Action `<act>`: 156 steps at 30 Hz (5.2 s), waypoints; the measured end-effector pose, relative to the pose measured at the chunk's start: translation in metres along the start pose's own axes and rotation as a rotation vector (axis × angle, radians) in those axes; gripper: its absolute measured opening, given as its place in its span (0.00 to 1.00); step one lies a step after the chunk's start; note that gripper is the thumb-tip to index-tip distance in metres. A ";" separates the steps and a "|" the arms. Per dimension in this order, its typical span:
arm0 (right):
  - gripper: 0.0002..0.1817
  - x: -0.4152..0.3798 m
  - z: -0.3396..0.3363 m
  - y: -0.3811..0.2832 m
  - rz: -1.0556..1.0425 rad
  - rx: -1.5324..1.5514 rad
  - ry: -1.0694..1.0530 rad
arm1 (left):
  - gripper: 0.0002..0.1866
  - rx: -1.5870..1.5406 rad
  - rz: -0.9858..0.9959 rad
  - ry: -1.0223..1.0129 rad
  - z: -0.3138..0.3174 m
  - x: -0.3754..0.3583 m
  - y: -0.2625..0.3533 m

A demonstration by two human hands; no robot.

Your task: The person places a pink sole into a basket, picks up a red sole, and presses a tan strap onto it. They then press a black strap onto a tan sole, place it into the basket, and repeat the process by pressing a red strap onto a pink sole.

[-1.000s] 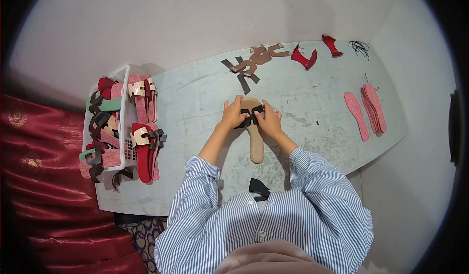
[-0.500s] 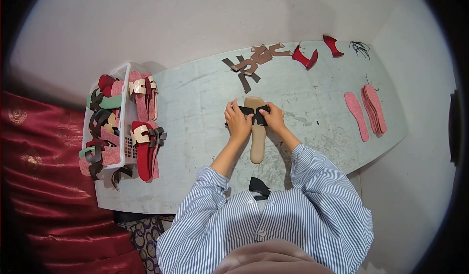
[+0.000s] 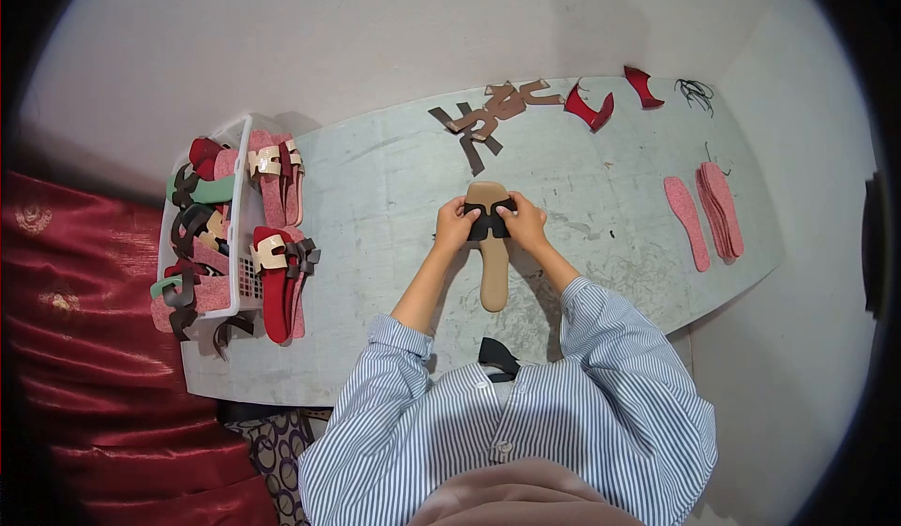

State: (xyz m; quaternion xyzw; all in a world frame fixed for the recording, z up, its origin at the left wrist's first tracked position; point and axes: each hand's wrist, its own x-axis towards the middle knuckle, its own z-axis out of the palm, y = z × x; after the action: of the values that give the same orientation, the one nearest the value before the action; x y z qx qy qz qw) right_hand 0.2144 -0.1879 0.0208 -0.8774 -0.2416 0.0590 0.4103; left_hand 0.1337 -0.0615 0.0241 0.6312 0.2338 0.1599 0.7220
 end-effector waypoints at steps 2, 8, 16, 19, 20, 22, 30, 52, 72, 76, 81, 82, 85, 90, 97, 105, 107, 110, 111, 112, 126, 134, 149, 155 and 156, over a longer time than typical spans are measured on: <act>0.19 -0.007 -0.009 -0.022 0.051 -0.101 0.010 | 0.13 0.091 0.032 0.029 -0.001 0.002 -0.006; 0.20 -0.010 -0.004 -0.021 0.144 -0.023 0.042 | 0.14 0.715 0.045 0.281 0.019 -0.022 0.027; 0.20 -0.007 0.001 -0.005 0.029 0.120 0.124 | 0.15 0.560 0.067 0.269 0.019 -0.011 0.009; 0.20 -0.008 0.002 -0.002 0.002 0.175 0.130 | 0.15 0.490 0.134 0.261 0.018 -0.012 0.009; 0.20 -0.008 0.002 -0.002 -0.055 0.152 0.152 | 0.15 0.448 0.127 0.250 0.018 -0.014 0.011; 0.20 -0.008 0.003 -0.001 -0.112 0.130 0.175 | 0.15 0.407 0.120 0.240 0.018 -0.015 0.013; 0.18 -0.007 0.000 -0.001 -0.041 0.269 0.044 | 0.16 0.175 0.159 0.168 0.016 -0.011 0.004; 0.17 -0.020 0.008 -0.021 0.114 0.401 -0.189 | 0.12 -0.221 0.096 0.249 0.008 -0.015 -0.021; 0.17 -0.048 0.032 -0.066 -0.058 0.716 -0.462 | 0.15 -0.269 0.153 0.419 -0.040 -0.062 0.006; 0.16 -0.056 0.056 -0.077 -0.065 0.698 -0.494 | 0.15 -0.197 0.197 0.517 -0.060 -0.075 0.007; 0.16 -0.066 0.087 -0.106 -0.072 0.713 -0.493 | 0.15 -0.132 0.204 0.627 -0.099 -0.084 0.008; 0.15 -0.067 0.091 -0.114 -0.069 0.726 -0.490 | 0.15 -0.096 0.202 0.648 -0.106 -0.085 0.011; 0.15 -0.060 0.101 -0.128 -0.074 0.732 -0.517 | 0.15 -0.170 0.248 0.640 -0.124 -0.080 0.016; 0.15 -0.041 0.118 -0.139 -0.070 0.796 -0.521 | 0.16 -0.275 0.236 0.585 -0.147 -0.066 0.023; 0.15 -0.002 0.141 -0.149 -0.039 0.785 -0.548 | 0.18 -0.437 0.025 0.543 -0.169 -0.058 0.023; 0.17 0.029 0.170 -0.194 -0.022 0.849 -0.710 | 0.17 -0.442 0.165 0.523 -0.214 -0.031 0.028; 0.17 0.038 0.174 -0.211 0.019 0.907 -0.758 | 0.16 -0.386 0.231 0.524 -0.225 -0.017 0.028; 0.17 0.060 0.186 -0.233 0.012 0.954 -0.824 | 0.13 -0.436 0.316 0.706 -0.231 -0.004 0.061; 0.17 0.067 0.191 -0.240 -0.001 0.988 -0.823 | 0.13 -0.431 0.316 0.708 -0.238 0.002 0.068; 0.17 0.073 0.196 -0.247 -0.014 1.021 -0.822 | 0.13 -0.354 0.290 0.719 -0.248 0.008 0.073; 0.16 0.116 0.282 -0.348 -0.073 0.765 -0.372 | 0.20 -0.068 0.037 0.936 -0.350 0.090 0.131; 0.16 0.133 0.287 -0.360 -0.143 0.720 -0.342 | 0.22 -0.055 0.056 0.823 -0.359 0.105 0.136; 0.20 0.129 0.328 -0.341 -0.008 0.629 -0.210 | 0.43 0.370 -0.141 0.610 -0.369 0.092 0.087; 0.20 0.138 0.333 -0.339 0.027 0.647 -0.220 | 0.60 0.941 -0.459 0.589 -0.372 0.085 0.079; 0.18 0.142 0.337 -0.338 0.064 0.632 -0.251 | 0.60 0.851 -0.366 0.592 -0.375 0.084 0.079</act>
State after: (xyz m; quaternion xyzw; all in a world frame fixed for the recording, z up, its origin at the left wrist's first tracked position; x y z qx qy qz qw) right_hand 0.1102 0.2966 0.0660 -0.6998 -0.2325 0.2514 0.6269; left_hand 0.0067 0.3083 0.0551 0.7445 0.5769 0.0940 0.3225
